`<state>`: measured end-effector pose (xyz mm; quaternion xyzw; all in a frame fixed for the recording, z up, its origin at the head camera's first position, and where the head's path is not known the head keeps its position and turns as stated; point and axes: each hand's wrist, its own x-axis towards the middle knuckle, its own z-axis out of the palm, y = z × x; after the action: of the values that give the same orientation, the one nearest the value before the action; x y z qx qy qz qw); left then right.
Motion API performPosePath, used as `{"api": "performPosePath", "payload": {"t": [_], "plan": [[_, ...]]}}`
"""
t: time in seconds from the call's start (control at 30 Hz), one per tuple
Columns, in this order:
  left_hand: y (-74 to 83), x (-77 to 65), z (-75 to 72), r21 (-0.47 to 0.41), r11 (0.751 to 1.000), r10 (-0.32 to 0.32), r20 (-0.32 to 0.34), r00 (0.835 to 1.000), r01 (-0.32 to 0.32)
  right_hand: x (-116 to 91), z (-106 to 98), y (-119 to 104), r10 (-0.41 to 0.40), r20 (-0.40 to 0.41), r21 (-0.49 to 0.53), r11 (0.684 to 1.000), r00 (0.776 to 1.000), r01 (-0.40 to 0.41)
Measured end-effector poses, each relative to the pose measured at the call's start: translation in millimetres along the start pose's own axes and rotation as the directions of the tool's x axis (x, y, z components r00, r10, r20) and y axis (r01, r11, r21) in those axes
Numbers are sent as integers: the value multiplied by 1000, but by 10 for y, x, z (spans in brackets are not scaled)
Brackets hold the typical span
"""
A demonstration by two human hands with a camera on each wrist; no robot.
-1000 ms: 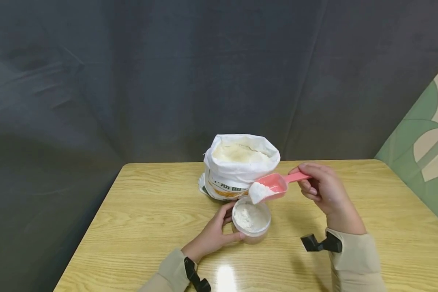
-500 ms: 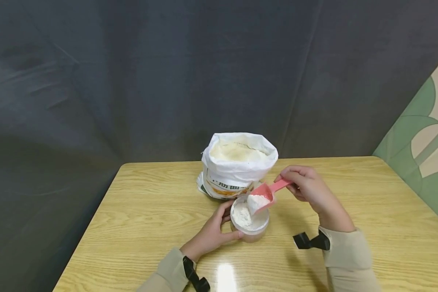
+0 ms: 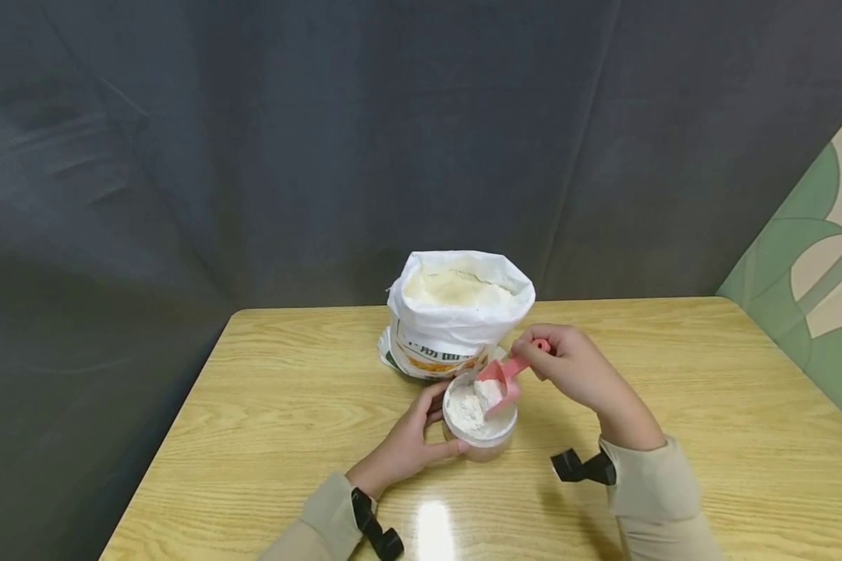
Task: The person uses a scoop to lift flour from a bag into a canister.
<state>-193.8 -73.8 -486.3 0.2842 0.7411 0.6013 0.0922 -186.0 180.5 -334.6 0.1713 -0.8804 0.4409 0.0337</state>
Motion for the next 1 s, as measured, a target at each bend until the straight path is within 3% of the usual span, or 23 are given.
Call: {"api": "performPosePath", "payload": {"t": [0.37, 0.67, 1.0], "plan": [[32, 0, -10, -1, 1000, -23, -1, 1000, 23, -42, 6, -110, -57, -38, -119, 991, 998, 52], [35, -7, -11, -9, 1000, -14, 0, 1000, 14, -68, 23, -149, -59, -64, -19, 998, 996, 58], [30, -4, 7, -26, 1000, -11, -2, 1000, 11, -125, 11, -191, -137, -139, -101, 987, 981, 124]]}}
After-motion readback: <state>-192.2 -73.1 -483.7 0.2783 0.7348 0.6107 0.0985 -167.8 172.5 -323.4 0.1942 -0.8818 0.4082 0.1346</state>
